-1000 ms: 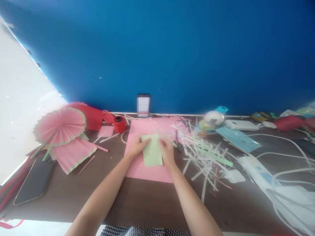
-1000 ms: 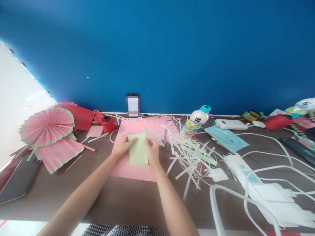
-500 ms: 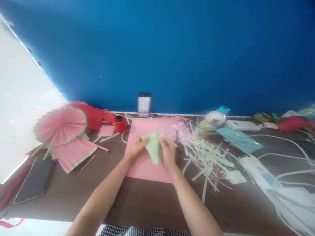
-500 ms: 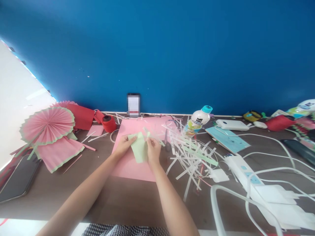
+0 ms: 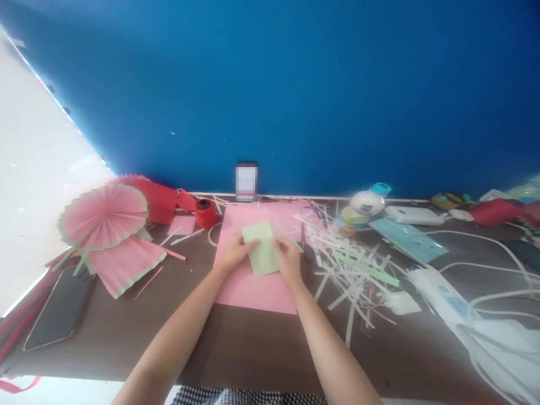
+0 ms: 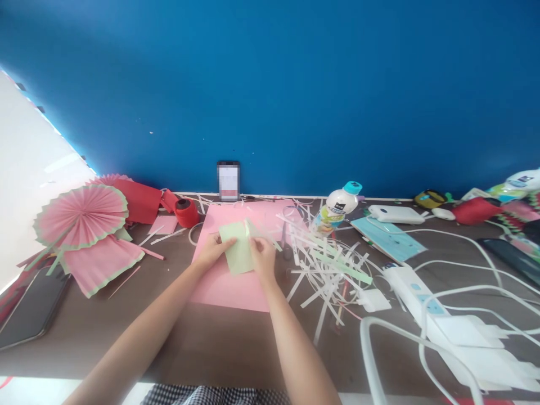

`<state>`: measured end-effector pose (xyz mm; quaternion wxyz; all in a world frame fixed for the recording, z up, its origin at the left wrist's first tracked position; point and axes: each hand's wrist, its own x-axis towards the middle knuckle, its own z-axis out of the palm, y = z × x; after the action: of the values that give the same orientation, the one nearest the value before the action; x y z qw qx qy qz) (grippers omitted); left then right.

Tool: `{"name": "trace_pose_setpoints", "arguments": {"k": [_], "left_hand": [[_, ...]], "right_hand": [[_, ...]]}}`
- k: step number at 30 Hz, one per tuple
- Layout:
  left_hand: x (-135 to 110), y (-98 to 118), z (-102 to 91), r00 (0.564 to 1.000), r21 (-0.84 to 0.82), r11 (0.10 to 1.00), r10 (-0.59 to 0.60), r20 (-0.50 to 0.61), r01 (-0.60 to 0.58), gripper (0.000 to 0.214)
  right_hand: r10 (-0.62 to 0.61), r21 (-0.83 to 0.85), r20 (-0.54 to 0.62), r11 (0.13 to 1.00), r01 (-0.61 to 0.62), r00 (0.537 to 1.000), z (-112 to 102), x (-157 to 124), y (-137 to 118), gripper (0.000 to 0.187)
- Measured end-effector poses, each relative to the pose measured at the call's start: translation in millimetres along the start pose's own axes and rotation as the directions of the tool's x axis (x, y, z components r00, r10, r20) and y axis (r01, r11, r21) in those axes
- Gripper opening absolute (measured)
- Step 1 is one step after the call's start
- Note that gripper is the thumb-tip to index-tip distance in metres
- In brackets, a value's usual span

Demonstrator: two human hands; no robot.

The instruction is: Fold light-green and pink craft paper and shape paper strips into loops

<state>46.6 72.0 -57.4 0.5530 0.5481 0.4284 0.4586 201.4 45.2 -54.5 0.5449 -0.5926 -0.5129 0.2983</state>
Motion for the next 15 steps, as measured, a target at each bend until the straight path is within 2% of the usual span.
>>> {"name": "trace_pose_setpoints", "arguments": {"k": [4,11,15], "left_hand": [[-0.3,-1.4,-0.5,1.0,0.095,0.995,-0.02,-0.008,0.021,0.037],[0.5,-3.5,-1.0,1.0,0.111,0.994,0.0,-0.02,0.003,0.036],[2.1,-6.3,-2.2,1.0,0.062,0.998,0.007,-0.022,-0.005,0.036]], "right_hand": [[0.025,-0.015,-0.059,1.0,-0.026,0.998,2.3,-1.9,-0.5,0.032],[0.089,0.065,-0.12,0.995,-0.082,0.989,1.6,-2.1,-2.7,0.034],[0.12,0.117,-0.068,0.987,-0.112,0.99,-3.2,-1.0,-5.1,0.038]]}}
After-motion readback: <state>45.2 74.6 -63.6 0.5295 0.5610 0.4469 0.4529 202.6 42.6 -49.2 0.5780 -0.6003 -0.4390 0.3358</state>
